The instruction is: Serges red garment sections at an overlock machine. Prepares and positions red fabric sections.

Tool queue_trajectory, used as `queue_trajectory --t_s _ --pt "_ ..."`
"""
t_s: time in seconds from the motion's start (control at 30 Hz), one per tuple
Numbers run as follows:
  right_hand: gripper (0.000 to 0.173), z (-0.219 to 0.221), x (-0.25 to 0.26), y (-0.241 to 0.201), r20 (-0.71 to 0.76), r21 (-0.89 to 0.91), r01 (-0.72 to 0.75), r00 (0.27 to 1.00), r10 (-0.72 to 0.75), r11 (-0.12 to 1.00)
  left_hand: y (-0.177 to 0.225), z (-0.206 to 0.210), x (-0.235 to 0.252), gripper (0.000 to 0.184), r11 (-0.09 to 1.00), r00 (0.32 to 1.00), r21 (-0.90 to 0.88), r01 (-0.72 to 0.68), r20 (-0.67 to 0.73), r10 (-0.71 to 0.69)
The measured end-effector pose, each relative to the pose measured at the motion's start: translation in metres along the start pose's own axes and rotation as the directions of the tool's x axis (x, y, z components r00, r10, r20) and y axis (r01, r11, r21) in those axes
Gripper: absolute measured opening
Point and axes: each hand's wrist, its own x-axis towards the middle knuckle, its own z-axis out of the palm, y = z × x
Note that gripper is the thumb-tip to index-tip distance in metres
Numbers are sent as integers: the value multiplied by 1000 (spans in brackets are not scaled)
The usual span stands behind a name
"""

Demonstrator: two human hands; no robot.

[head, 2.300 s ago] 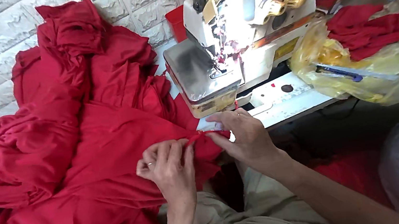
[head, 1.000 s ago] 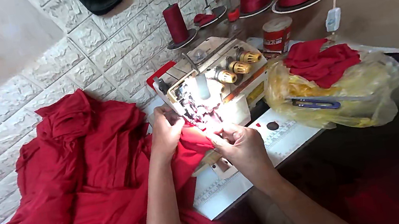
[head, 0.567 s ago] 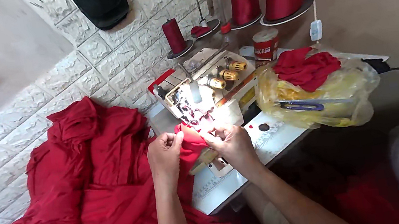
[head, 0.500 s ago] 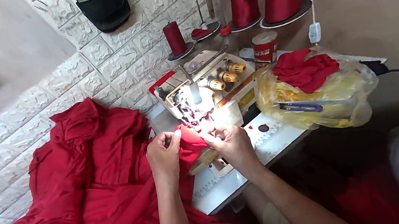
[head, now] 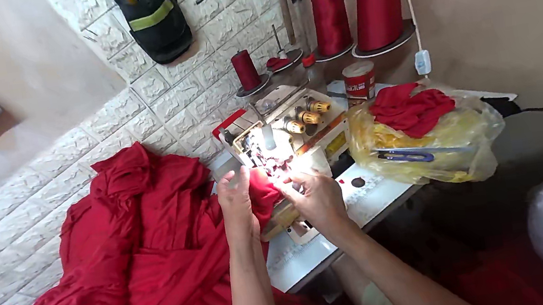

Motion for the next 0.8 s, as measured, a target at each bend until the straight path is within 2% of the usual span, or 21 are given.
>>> queue_trajectory --t_s 0.07,0.2,0.3,0.43,0.6,0.67,0.73,0.8 --pt "33 3 5 3 -42 112 111 993 -107 987 3 0 2 49 999 999 10 37 8 -37" --pt "48 4 18 -1 147 230 41 986 -76 972 4 1 3 40 996 997 -48 70 34 -68" --pt "45 7 25 -1 258 308 -98 966 16 946 3 -2 4 40 995 992 -66 72 108 -65" --pt "33 8 31 5 357 444 -233 932 68 866 3 -9 6 41 998 982 55 -14 189 3" --pt "21 1 22 2 250 452 -142 968 28 881 3 -11 13 39 998 994 48 52 95 -56" --pt "22 0 17 2 188 412 -43 981 -38 910 5 -12 13 49 992 991 106 67 107 -78" --pt "20 1 12 0 104 361 56 990 -100 931 5 -14 13 61 982 989 186 27 138 -54" --pt "16 3 9 -2 12 295 140 989 -150 945 0 -16 14 61 954 991 290 -79 131 42"
